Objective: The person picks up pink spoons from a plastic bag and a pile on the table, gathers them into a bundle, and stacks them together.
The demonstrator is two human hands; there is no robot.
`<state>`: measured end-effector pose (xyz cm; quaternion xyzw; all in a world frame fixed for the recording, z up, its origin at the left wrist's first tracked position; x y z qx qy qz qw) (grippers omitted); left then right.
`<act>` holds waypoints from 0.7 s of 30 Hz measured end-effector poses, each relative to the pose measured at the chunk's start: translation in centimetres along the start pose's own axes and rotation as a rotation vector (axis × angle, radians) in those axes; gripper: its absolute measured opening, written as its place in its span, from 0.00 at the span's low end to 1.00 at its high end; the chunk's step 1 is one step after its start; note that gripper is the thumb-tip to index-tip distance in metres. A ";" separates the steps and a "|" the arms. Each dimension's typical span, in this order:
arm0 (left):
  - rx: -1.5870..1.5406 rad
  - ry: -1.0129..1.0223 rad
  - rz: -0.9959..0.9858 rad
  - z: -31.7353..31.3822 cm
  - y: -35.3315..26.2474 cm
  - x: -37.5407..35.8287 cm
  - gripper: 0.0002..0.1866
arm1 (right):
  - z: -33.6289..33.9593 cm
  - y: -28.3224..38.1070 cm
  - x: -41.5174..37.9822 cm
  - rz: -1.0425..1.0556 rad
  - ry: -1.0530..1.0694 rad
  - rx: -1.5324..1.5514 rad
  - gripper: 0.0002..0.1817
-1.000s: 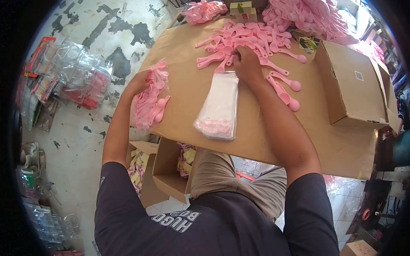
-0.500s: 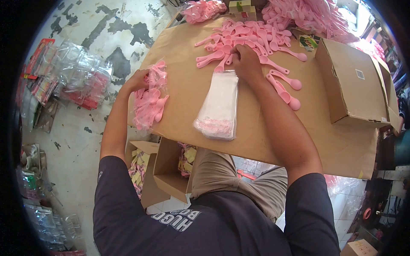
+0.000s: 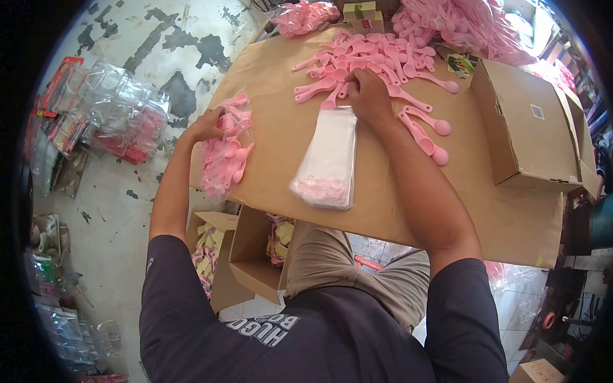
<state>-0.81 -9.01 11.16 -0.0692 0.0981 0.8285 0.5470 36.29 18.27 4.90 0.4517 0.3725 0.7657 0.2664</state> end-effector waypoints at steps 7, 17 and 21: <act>-0.263 -0.078 -0.119 0.0 -1.5 -0.7 0.43 | 0.2 0.1 -0.1 0.015 -0.009 -0.018 0.08; -0.383 -0.235 -0.196 1.1 -2.3 -2.4 0.38 | -0.1 -0.2 0.0 0.013 -0.003 0.011 0.08; -0.514 -0.361 -0.214 3.6 -5.1 -4.8 0.32 | 0.0 -0.2 -0.1 -0.034 0.023 0.013 0.08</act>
Point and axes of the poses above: each hand's wrist, its own x-axis towards the middle knuckle, its own z-axis out of the back of the hand, y = z × x, the point moved 6 cm from there along x, towards the middle knuckle, and after that the axes turned 7 degrees about -z, right-handed, at the moved point
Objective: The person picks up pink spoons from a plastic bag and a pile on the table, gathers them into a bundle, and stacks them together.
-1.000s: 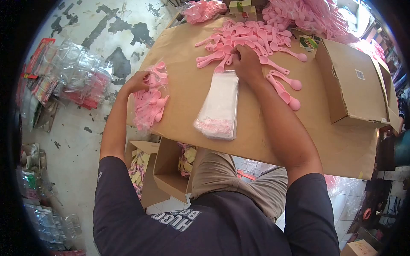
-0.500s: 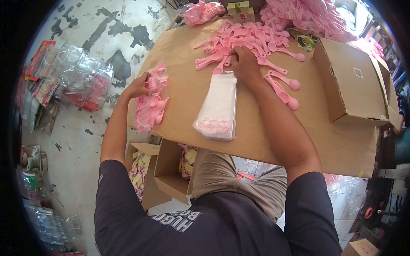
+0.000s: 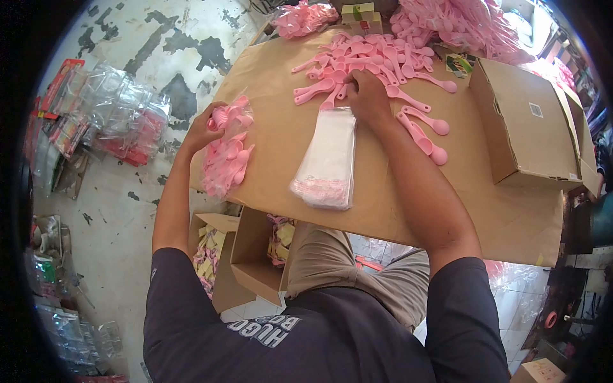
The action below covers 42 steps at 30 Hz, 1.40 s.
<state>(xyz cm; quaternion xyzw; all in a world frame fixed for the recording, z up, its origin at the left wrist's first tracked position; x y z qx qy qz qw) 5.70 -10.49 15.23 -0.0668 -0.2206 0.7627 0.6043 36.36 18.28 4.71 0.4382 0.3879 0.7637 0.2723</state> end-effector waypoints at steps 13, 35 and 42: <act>0.101 -0.028 -0.166 0.9 -1.0 -0.6 0.24 | 0.0 0.1 0.1 0.044 -0.014 -0.005 0.08; -1.052 -0.437 -0.319 6.0 -3.7 -2.7 0.20 | 1.3 3.0 -0.6 0.100 -0.087 0.111 0.12; -1.421 -0.503 -0.405 1.2 -10.7 -6.0 0.25 | 2.3 8.8 0.3 0.200 0.035 0.299 0.09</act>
Point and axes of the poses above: each hand's wrist, its own x-axis towards the middle knuckle, its own z-axis out of the back of the hand, y = z × x, the point moved 6 cm from there along x, towards the middle knuckle, and after that the axes turned 7 degrees about -z, right-handed, at the moved point
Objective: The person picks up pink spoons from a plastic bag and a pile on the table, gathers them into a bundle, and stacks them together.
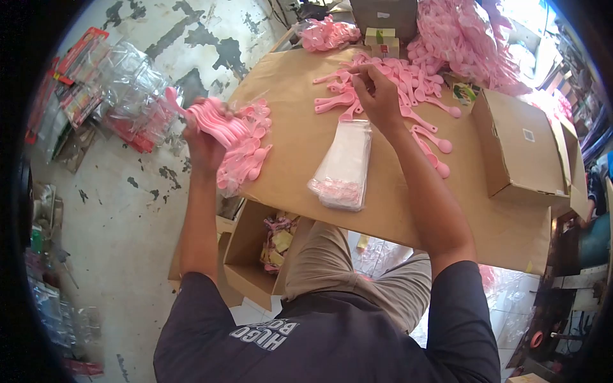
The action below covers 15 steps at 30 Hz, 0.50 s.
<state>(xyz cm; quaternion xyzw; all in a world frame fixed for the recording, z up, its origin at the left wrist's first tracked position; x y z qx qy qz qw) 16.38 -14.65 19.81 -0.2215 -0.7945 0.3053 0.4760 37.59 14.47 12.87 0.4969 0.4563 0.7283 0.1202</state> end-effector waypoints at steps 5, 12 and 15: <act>-0.310 0.101 0.149 -6.4 2.7 -5.2 0.29 | 0.0 4.8 1.7 -0.047 0.149 0.222 0.11; -0.408 0.089 0.255 -10.1 4.5 -11.0 0.32 | 1.9 4.2 2.6 -0.582 0.243 0.327 0.17; -0.422 0.053 0.317 -11.6 4.8 -13.1 0.28 | 3.0 5.9 1.4 -0.451 0.117 -0.094 0.18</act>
Point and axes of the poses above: each hand's wrist, its own x-axis towards the middle knuckle, its own z-axis out of the back of the hand, y = z × x, the point moved 6 cm from there along x, towards the middle knuckle, and after that the axes turned 7 degrees about -z, right-handed, at the moved point
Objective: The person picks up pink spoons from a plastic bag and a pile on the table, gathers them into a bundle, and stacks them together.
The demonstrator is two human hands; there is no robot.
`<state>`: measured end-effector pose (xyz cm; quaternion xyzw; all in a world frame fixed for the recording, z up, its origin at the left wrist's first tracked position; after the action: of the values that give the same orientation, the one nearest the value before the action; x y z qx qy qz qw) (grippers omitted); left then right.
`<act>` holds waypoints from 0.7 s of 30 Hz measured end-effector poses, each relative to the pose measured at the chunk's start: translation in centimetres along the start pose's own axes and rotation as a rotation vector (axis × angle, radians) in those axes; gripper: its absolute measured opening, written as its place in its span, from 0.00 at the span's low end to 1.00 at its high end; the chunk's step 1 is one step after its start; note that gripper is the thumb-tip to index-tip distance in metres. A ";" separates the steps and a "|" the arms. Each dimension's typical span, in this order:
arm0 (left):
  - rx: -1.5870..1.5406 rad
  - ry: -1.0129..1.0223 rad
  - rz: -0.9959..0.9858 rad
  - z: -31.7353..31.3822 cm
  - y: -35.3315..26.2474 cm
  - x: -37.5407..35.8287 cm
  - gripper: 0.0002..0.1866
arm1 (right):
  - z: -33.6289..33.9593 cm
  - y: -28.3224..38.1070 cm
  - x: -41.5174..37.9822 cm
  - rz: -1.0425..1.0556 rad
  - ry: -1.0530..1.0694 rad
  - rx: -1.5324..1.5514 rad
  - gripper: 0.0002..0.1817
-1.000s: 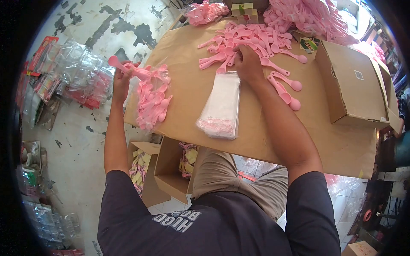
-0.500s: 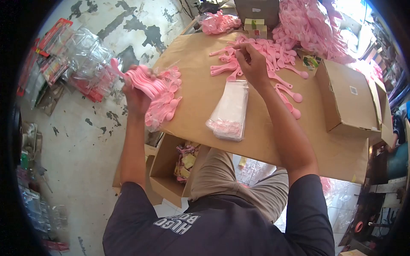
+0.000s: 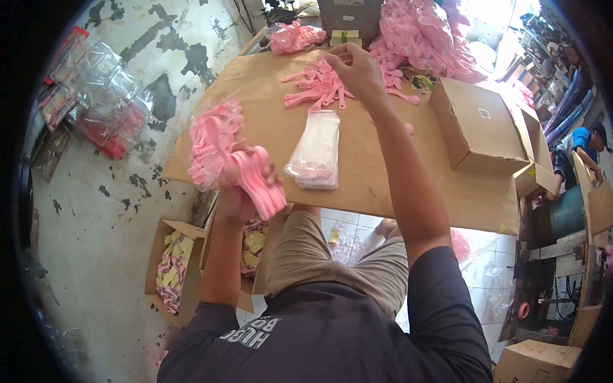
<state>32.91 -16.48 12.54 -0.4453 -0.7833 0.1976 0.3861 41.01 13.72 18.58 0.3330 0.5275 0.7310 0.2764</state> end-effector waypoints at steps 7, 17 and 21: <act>0.078 -0.018 0.257 -2.6 5.1 -3.4 0.21 | -5.8 2.5 -16.4 0.232 0.283 0.011 0.22; -0.010 -0.172 0.483 -2.7 13.6 -13.0 0.25 | -9.7 -5.5 -30.4 -0.163 0.108 0.392 0.16; -0.111 -0.214 0.575 -3.1 15.4 -16.2 0.28 | -9.7 -7.7 -33.0 -0.291 -0.004 0.473 0.17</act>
<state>48.64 -22.27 -2.51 -0.6457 -0.6711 0.3014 0.2047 54.47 -14.64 2.66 0.3108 0.7251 0.5395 0.2941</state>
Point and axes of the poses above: each hand's wrist, its own x-axis towards the middle knuckle, its own z-axis out of the back of the hand, y = z × x, the point moved 6 cm from there along x, towards the middle knuckle, and after that the axes turned 7 degrees about -z, right-handed, at the moved point
